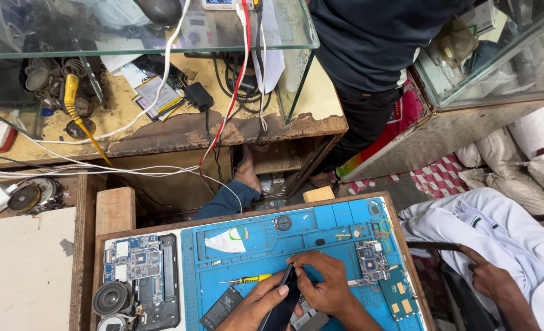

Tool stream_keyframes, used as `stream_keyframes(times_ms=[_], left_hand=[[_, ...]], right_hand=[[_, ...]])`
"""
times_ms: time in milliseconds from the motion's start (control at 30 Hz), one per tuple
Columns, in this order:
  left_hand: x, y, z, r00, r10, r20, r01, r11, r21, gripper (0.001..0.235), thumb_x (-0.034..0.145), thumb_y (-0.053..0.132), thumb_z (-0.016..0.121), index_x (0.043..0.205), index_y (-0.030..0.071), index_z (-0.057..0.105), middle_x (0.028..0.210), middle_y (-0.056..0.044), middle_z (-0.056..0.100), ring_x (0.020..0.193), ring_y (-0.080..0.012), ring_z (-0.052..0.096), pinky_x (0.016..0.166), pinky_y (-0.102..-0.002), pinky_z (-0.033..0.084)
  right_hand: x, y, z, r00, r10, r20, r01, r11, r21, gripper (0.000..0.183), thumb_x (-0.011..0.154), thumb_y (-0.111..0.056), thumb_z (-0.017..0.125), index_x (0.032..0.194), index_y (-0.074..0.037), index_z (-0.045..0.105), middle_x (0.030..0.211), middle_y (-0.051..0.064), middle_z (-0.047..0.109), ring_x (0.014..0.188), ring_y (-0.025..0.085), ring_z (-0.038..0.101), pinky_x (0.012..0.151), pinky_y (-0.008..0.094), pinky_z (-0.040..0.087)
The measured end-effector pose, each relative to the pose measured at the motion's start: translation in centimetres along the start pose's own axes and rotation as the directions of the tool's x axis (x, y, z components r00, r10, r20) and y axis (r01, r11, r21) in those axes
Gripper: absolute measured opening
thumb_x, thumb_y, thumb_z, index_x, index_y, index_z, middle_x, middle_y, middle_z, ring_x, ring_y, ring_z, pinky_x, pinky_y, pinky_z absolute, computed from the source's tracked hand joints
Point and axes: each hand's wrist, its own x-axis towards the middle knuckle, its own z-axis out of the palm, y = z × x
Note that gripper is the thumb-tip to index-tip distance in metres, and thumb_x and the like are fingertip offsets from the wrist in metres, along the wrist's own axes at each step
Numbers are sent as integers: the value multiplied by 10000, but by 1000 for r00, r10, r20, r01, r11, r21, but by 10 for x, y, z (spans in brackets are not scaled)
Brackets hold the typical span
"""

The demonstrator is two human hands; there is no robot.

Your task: The person aligns and snaps a smartphone back cover onto the device chassis, then repeatedly rotates and presses the edges to check the fit. The person handles the phone and back cover by hand on a blue work mat.

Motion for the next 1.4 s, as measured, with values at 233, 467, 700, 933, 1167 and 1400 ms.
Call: stream_keyframes(times_ms=[233, 467, 700, 933, 1167, 1400], left_hand=[[0, 2, 3, 992, -96, -81, 94, 995, -33, 702, 978, 477, 496, 1561, 101, 389, 958, -179, 684, 655, -197, 694, 581, -305, 575], [-1, 4, 5, 998, -37, -48, 33, 997, -64, 691, 989, 453, 514, 1567, 84, 420, 932, -174, 688, 642, -193, 688, 592, -291, 578], [-1, 4, 6, 994, -71, -85, 63, 993, -97, 673, 992, 449, 518, 1559, 96, 428, 931, -172, 687, 640, -190, 683, 611, -302, 585], [-3, 8, 8, 994, -64, -91, 54, 993, -108, 691, 985, 473, 532, 1560, 99, 446, 935, -170, 685, 653, -184, 677, 621, -293, 589], [-4, 11, 12, 996, -38, -75, 34, 998, -60, 752, 950, 531, 550, 1565, 110, 449, 915, -151, 661, 652, -169, 666, 571, -294, 571], [-6, 9, 12, 997, -21, -68, 19, 999, -40, 764, 945, 530, 556, 1574, 115, 429, 914, -153, 669, 642, -174, 665, 563, -288, 565]], right_hand=[[0, -3, 1, 1000, -3, 2, 3, 1000, 20, 109, 836, 19, 673, 941, -7, 673, 931, 132, 781, 867, 257, 812, 739, 333, 636], [2, -5, 2, 999, 54, 6, -54, 998, 23, 94, 820, 12, 667, 912, 3, 680, 913, 143, 783, 850, 248, 810, 725, 327, 628], [1, -4, 5, 998, 65, 3, -65, 997, 32, 86, 824, 26, 661, 906, 4, 676, 898, 144, 781, 873, 245, 815, 733, 322, 627], [1, -3, 7, 997, 75, 6, -76, 996, 41, 90, 830, 29, 660, 916, 6, 673, 899, 148, 782, 890, 250, 817, 739, 324, 630], [0, -2, 7, 998, 60, 10, -60, 997, 39, 93, 839, 27, 655, 928, 8, 668, 918, 151, 787, 888, 242, 815, 749, 322, 637], [-2, -2, 7, 999, 43, 5, -43, 998, 41, 90, 840, 21, 665, 929, 5, 665, 917, 155, 788, 893, 246, 814, 764, 328, 640]])
